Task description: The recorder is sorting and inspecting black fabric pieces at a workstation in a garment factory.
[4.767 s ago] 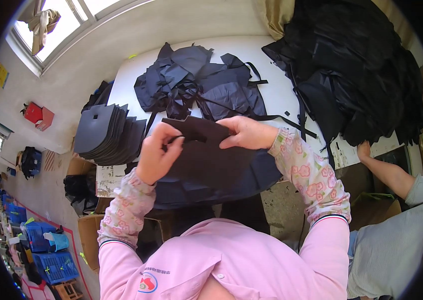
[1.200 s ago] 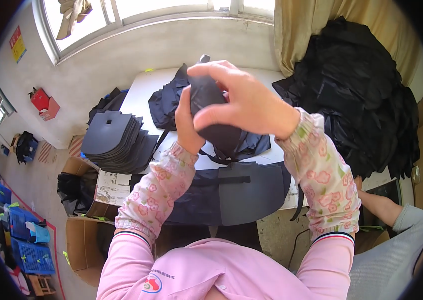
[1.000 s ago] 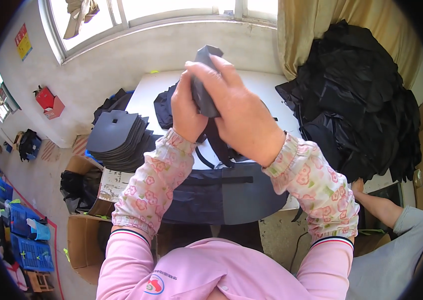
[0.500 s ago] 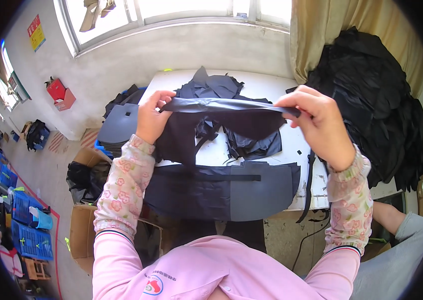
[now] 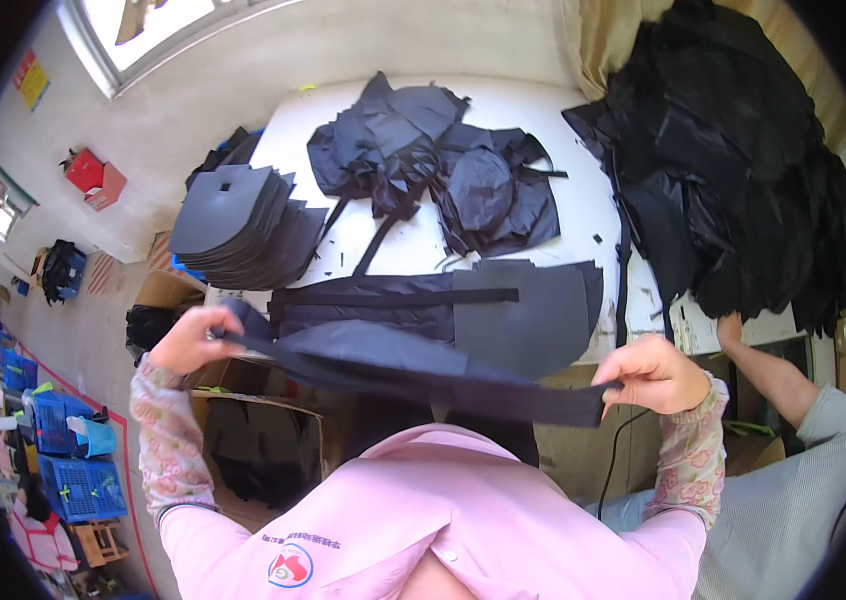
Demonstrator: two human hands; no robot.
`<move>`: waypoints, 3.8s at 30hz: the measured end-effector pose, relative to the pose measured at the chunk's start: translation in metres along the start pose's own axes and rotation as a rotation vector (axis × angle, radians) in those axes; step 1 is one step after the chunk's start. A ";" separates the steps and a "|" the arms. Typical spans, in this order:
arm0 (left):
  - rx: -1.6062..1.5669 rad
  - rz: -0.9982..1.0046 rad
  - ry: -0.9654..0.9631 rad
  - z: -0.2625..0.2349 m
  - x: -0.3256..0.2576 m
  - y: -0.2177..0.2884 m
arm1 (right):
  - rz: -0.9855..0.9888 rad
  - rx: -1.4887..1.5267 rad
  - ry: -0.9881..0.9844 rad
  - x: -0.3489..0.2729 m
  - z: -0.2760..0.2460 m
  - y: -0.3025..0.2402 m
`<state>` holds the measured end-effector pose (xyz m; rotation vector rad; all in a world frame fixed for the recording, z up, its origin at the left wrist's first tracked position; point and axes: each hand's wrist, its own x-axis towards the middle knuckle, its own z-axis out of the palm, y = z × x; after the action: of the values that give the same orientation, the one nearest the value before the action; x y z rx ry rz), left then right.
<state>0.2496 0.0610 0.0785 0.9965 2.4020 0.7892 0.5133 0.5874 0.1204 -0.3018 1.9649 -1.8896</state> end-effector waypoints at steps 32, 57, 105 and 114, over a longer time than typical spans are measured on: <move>0.008 -0.204 -0.063 0.054 0.147 -0.074 | 0.024 -1.330 0.274 0.115 0.010 0.181; 0.484 0.224 0.876 -0.010 0.130 -0.005 | -0.184 0.008 0.299 0.219 0.023 0.079; 0.181 0.572 0.452 0.112 0.164 0.122 | -0.012 -0.334 -0.100 0.192 -0.019 0.034; -0.745 0.084 0.399 0.059 0.089 0.062 | 0.240 -0.295 0.095 0.157 -0.095 0.112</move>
<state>0.2566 0.1829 0.0597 0.6659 2.0507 1.8730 0.3454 0.6147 -0.0109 -0.0528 2.2331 -1.4910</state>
